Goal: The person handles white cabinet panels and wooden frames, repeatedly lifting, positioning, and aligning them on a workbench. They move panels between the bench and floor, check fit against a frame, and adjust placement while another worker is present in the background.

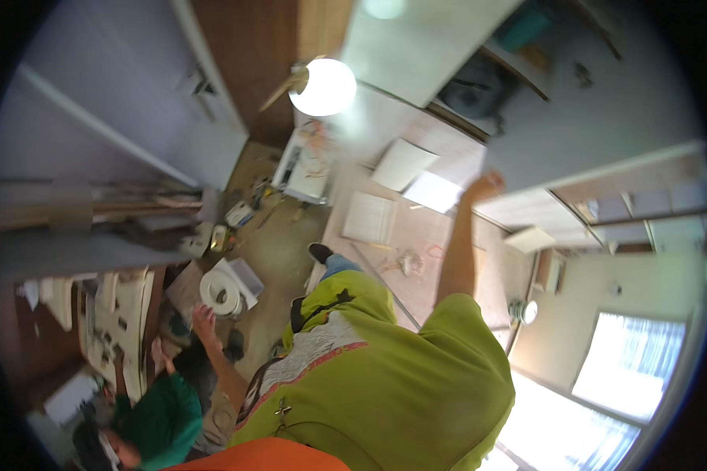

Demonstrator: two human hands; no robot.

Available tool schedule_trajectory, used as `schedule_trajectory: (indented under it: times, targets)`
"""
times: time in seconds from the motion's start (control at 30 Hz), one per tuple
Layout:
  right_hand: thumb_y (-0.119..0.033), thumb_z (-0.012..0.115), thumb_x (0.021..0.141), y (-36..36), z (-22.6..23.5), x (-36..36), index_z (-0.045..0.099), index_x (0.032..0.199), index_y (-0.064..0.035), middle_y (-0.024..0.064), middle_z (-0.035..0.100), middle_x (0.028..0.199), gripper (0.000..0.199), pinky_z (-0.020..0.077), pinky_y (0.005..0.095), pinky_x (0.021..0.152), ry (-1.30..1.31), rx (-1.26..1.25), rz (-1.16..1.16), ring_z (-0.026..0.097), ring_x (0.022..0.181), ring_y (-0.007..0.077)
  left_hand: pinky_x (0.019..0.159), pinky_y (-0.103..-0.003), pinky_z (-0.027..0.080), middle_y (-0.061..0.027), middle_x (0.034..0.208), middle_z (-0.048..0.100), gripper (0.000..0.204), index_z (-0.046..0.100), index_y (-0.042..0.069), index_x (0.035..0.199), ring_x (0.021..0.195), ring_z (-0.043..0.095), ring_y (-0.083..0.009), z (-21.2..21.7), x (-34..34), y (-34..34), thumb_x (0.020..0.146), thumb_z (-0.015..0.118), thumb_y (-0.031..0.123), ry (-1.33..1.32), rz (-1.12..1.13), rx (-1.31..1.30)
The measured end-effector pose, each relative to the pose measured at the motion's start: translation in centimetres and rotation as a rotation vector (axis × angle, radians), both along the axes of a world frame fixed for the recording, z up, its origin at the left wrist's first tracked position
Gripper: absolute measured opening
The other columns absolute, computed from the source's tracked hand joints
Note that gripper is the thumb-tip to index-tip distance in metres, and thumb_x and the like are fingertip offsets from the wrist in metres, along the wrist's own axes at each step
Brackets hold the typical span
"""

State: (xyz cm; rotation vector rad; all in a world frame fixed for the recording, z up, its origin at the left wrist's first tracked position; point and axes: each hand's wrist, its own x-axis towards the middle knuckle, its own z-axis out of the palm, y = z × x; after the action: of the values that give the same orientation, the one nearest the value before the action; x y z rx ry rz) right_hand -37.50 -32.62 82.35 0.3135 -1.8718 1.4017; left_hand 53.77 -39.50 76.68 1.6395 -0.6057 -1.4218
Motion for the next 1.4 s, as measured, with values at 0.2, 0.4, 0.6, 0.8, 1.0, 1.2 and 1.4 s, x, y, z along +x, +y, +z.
schedule_trajectory:
  times: [0.2, 0.4, 0.6, 0.8, 1.0, 1.2, 1.4]
  targets:
    - [-0.045, 0.08, 0.075, 9.0, 4.0, -6.0, 0.054, 0.113, 0.0077, 0.0243, 0.061, 0.107, 0.069, 0.0541, 0.0495, 0.082, -0.586, 0.086, -0.33, 0.062, 0.092, 0.0354, 0.079, -0.033, 0.052, -0.0048, 0.112, 0.065, 0.038, 0.061, 0.007, 0.123, 0.089, 0.067, -0.0211, -6.8, -0.6, 15.3, 0.099, 0.053, 0.036, -0.127, 0.12, 0.02]
    - [-0.047, 0.081, 0.059, 3.4, 5.5, -1.1, 0.05, 0.108, 0.0057, 0.0222, 0.058, 0.1, 0.079, 0.0546, 0.052, 0.079, -0.605, 0.157, -0.558, 0.063, 0.096, 0.0386, 0.069, -0.032, 0.054, -0.01, 0.106, 0.067, 0.035, 0.063, 0.002, 0.117, 0.089, 0.065, -0.0189, -10.2, -8.4, 25.7, 0.099, 0.056, 0.031, -0.045, 0.043, 0.554]
    - [-0.045, 0.083, 0.062, -5.8, 0.6, -3.2, 0.054, 0.112, 0.0077, 0.023, 0.059, 0.11, 0.078, 0.0526, 0.0522, 0.083, -0.312, 0.191, 0.009, 0.064, 0.095, 0.0376, 0.079, -0.031, 0.053, -0.0089, 0.11, 0.065, 0.038, 0.062, 0.001, 0.121, 0.09, 0.063, -0.0159, -8.3, -11.9, 19.2, 0.1, 0.055, 0.033, -0.048, -0.04, 0.363]
    - [-0.012, 0.061, 0.09, -12.3, -1.5, 2.0, 0.039, 0.139, 0.0061, 0.0238, 0.066, 0.108, 0.056, 0.0563, 0.0425, 0.086, -0.638, 0.275, 0.661, 0.068, 0.097, 0.0336, 0.076, -0.028, 0.049, -0.0068, 0.109, 0.065, 0.042, 0.058, 0.002, 0.126, 0.092, 0.065, -0.0162, -9.5, -9.9, 14.6, 0.099, 0.056, 0.034, -0.12, 0.136, -0.001]
    - [-0.032, 0.058, 0.091, -11.5, -9.4, 10.7, 0.038, 0.141, -0.0223, 0.0039, 0.062, 0.113, 0.055, 0.0454, 0.0409, 0.069, -1.315, 0.804, 0.949, 0.063, 0.094, 0.0225, 0.074, -0.028, 0.051, -0.0063, 0.1, 0.065, 0.045, 0.059, 0.003, 0.12, 0.088, 0.065, -0.0158, -9.4, -13.4, 18.1, 0.098, 0.058, 0.042, -0.005, 0.41, 0.116]
    - [-0.035, 0.057, 0.093, -8.6, -13.2, 22.1, 0.036, 0.144, -0.0199, 0.0042, 0.06, 0.123, 0.057, 0.0418, 0.0466, 0.08, -1.578, 1.289, 1.12, 0.062, 0.1, 0.0227, 0.065, -0.033, 0.054, -0.0054, 0.096, 0.065, 0.031, 0.063, 0.008, 0.112, 0.08, 0.065, -0.0173, -13.1, -19.2, 25.3, 0.099, 0.051, 0.033, 0.201, 0.472, 0.38]
    - [-0.032, 0.052, 0.097, -10.2, -12.0, 28.4, 0.044, 0.14, -0.0172, 0.0088, 0.061, 0.125, 0.047, 0.0447, 0.0436, 0.087, -1.525, 1.439, 1.271, 0.063, 0.106, 0.0228, 0.075, -0.033, 0.049, -0.0044, 0.1, 0.064, 0.04, 0.06, 0.011, 0.116, 0.085, 0.062, -0.0177, -13.8, -21.8, 27.5, 0.097, 0.05, 0.045, 0.221, 0.356, 0.514]
